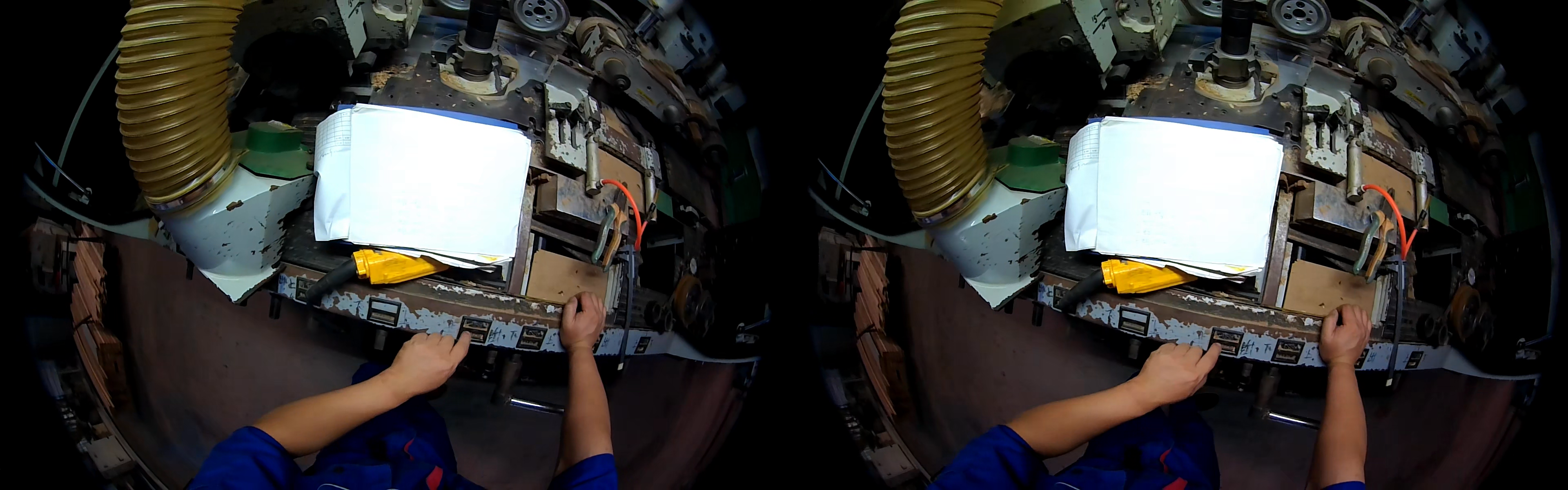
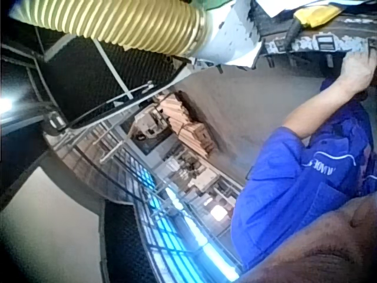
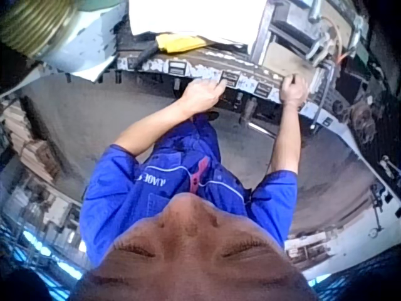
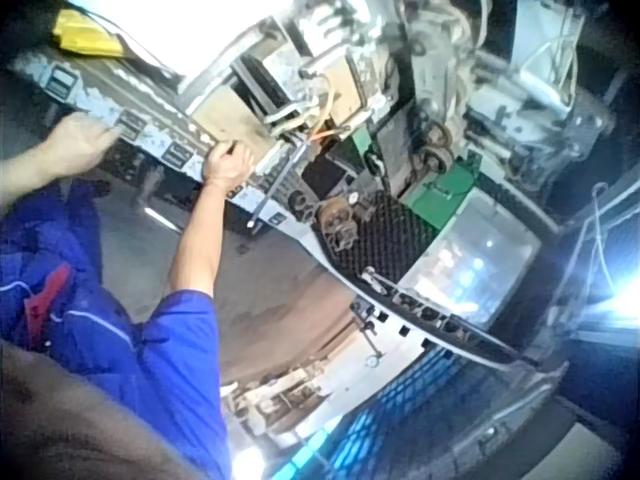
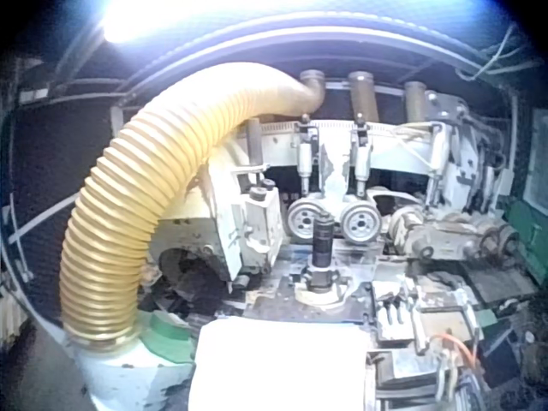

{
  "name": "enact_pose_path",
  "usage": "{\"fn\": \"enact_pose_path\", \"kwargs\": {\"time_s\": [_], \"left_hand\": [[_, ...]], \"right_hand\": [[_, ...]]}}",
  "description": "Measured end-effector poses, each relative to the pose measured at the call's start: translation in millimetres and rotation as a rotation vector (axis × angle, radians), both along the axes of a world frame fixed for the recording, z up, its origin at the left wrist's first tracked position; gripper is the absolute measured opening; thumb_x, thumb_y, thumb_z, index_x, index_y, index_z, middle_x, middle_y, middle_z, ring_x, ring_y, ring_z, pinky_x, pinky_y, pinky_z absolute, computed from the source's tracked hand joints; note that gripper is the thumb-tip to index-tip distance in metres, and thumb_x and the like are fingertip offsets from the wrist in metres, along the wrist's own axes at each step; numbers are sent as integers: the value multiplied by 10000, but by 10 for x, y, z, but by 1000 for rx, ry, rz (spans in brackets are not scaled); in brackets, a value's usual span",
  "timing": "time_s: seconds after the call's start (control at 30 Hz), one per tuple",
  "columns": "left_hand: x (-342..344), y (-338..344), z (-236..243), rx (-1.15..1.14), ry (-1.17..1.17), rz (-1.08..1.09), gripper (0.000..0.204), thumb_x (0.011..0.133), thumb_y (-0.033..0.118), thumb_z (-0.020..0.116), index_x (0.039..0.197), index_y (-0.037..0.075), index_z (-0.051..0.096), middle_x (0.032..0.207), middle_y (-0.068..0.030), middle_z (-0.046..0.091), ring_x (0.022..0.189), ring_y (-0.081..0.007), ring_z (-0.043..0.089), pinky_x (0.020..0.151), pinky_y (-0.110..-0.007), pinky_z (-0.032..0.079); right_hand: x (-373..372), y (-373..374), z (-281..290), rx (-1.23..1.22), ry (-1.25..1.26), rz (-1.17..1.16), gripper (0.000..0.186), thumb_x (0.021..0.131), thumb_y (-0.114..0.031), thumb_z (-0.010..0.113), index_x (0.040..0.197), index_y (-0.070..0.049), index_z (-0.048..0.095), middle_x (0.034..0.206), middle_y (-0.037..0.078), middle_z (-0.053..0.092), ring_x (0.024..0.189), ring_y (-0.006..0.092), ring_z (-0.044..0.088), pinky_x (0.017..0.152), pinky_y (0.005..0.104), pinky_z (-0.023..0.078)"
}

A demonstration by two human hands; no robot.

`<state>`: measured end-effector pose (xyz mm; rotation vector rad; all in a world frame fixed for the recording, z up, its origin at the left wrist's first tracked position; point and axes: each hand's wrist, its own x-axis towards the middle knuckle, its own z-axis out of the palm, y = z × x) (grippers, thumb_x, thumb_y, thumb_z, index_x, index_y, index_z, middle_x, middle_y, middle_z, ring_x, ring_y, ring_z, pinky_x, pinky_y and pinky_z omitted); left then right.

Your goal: The person uses a dial indicator to measure a component on a large industrial machine. They then retrieve a document from a nearby storage area and place it on the machine. Finally, they use a T-handle wrench to turn a lever on the machine's side.

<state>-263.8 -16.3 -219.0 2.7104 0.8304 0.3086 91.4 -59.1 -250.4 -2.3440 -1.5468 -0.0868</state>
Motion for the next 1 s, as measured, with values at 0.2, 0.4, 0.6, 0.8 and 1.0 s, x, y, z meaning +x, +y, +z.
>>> {"fn": "enact_pose_path", "kwargs": {"time_s": [0.2, 0.4, 0.6, 0.8, 1.0], "left_hand": [[117, 14, -34, 11, -87, -24, 372, 816, 222, 714, 1138, 38, 682, 728, -42, 584, 662, -234, 623, 585, -384, 502], [-287, 788, 231, 95, 15, -145, 685, 768, 306, 772, 1362, 16, 592, 1364, -196, 576, 1307, -377, 531, 1132, -511, 399], [-485, 998, 88, 210, 199, -352, 791, 904, 534, 591, 1489, 11, 499, 1562, -165, 476, 1505, -329, 375, 1267, -495, 181], [-468, 913, -14, 190, 128, -282, 847, 820, 512, 669, 1473, -3, 510, 1530, -173, 509, 1456, -344, 447, 1242, -494, 271], [-426, 887, -14, 253, 153, -275, 872, 796, 514, 687, 1490, 22, 494, 1523, -165, 516, 1467, -317, 431, 1263, -473, 253]], "right_hand": [[67, -43, -77, 24, -37, -1, 175, 882, -215, 608, 832, -47, 618, 898, 178, 621, 925, 416, 574, 863, 504, 447], [62, -9, -100, 22, -8, -1, 169, 869, -210, 619, 806, -53, 618, 886, 144, 634, 917, 382, 585, 853, 484, 458], [72, -42, -100, 41, -37, -20, 184, 868, -227, 615, 792, -59, 623, 888, 123, 642, 917, 365, 592, 856, 468, 463], [49, -45, -120, 85, -47, -21, 189, 870, -240, 613, 802, -66, 643, 887, 118, 649, 912, 358, 598, 856, 462, 464], [-89, -145, 76, 249, -16, -81, 141, 882, -182, 651, 923, -49, 670, 959, 114, 676, 965, 323, 606, 881, 440, 470]]}}
